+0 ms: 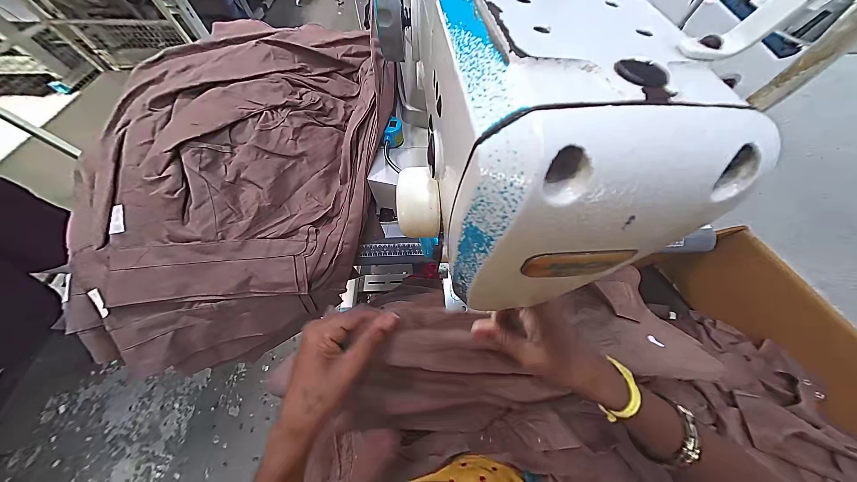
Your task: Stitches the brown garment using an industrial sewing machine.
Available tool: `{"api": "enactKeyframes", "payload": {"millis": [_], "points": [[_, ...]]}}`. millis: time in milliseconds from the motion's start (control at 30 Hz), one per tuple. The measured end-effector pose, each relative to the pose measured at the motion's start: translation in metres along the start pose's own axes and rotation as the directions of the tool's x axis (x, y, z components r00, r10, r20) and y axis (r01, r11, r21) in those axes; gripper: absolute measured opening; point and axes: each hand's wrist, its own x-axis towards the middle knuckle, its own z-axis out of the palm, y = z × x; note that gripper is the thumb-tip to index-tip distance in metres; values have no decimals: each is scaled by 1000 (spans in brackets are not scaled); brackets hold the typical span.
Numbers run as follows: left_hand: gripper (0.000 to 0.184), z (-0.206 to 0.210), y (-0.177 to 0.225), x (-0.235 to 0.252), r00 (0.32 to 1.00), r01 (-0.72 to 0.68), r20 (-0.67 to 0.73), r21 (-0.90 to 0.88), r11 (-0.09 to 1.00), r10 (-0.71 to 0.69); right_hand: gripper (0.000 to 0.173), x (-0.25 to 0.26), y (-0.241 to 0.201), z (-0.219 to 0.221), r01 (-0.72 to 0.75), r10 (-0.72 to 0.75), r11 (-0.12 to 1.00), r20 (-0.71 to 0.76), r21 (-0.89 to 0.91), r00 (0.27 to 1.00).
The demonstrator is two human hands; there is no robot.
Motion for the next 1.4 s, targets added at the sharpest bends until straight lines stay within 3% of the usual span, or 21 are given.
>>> {"api": "enactKeyframes", "payload": {"millis": [100, 200, 367, 500, 700, 833, 933, 1033, 1133, 1200, 1333, 1400], "points": [[36, -22, -36, 4, 981, 180, -106, 205, 962, -161, 34, 11, 7, -4, -258, 248, 960, -94, -110, 964], [38, -30, -51, 0, 966, 254, -111, 276, 927, -232, 44, 24, 3, 4, -416, 409, 908, -114, -49, 905], [37, -20, -46, 5, 968, 244, -123, 279, 929, -217, 28, 21, 7, -9, -418, 419, 908, -77, 21, 905], [38, -10, -29, 16, 986, 159, -97, 290, 944, -136, 26, 3, 28, -25, -410, 405, 912, -154, 3, 901], [42, 0, -29, 25, 992, 122, -81, 385, 915, -98, 46, -31, 56, -64, -482, 419, 853, -289, -198, 861], [43, 17, -32, 19, 996, -26, -58, 531, 847, 66, 48, -48, 103, -122, -592, 322, 666, -541, -454, 777], [45, 42, -21, 23, 993, -104, 85, 326, 939, 81, 28, -26, 97, -118, -541, 250, 628, -514, -560, 821], [51, 68, -5, 27, 987, 100, 119, 75, 992, -109, 22, 5, 88, -81, -352, 144, 694, -358, -628, 923], [53, 80, 2, 35, 961, 263, 86, 21, 965, -264, 25, 24, 91, -59, -257, 119, 682, -243, -685, 963], [53, 82, 2, 36, 954, 293, 66, 4, 956, -293, 23, 26, 93, -54, -227, 133, 673, -187, -704, 973], [49, 86, -1, 34, 967, 255, 2, -68, 965, -255, 25, 19, 109, -56, -247, 69, 710, -283, -660, 957], [45, 88, 1, 34, 965, 258, -12, -117, 959, -261, 26, 10, 102, -60, -323, 127, 799, -382, -507, 915]]}}
